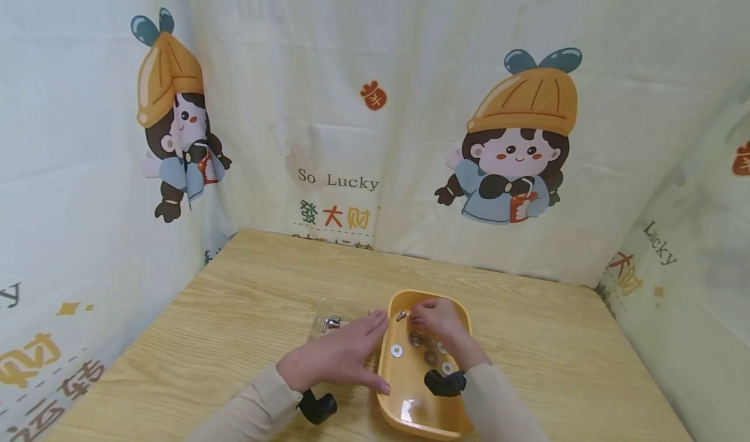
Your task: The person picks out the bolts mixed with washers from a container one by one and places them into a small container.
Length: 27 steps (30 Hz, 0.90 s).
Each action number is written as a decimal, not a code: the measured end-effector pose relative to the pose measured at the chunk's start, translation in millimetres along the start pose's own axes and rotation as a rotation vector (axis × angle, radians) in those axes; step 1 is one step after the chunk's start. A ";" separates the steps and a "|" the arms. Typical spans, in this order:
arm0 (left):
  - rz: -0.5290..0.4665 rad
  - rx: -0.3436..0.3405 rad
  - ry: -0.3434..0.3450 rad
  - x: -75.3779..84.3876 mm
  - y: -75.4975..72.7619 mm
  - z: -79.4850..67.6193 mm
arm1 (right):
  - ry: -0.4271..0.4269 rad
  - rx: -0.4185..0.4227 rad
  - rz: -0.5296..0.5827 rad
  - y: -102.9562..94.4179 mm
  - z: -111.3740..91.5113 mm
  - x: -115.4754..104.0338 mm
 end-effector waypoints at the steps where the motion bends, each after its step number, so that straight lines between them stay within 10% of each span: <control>1: -0.001 -0.002 -0.001 -0.2 0.7 -0.1 | -0.001 0.000 -0.001 0.7 0.5 0.4; 27: 0.142 0.007 0.026 1.0 -2.0 1.6 | -0.014 0.004 0.053 14.3 6.9 2.4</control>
Point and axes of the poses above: each hand's wrist, its own z-axis towards the middle knuckle, its own y-axis out of the palm, x = y × z, the point moved 1 cm from there along z, towards the middle knuckle, and after that the axes turned 6 degrees about -x, right-handed, at the moved point
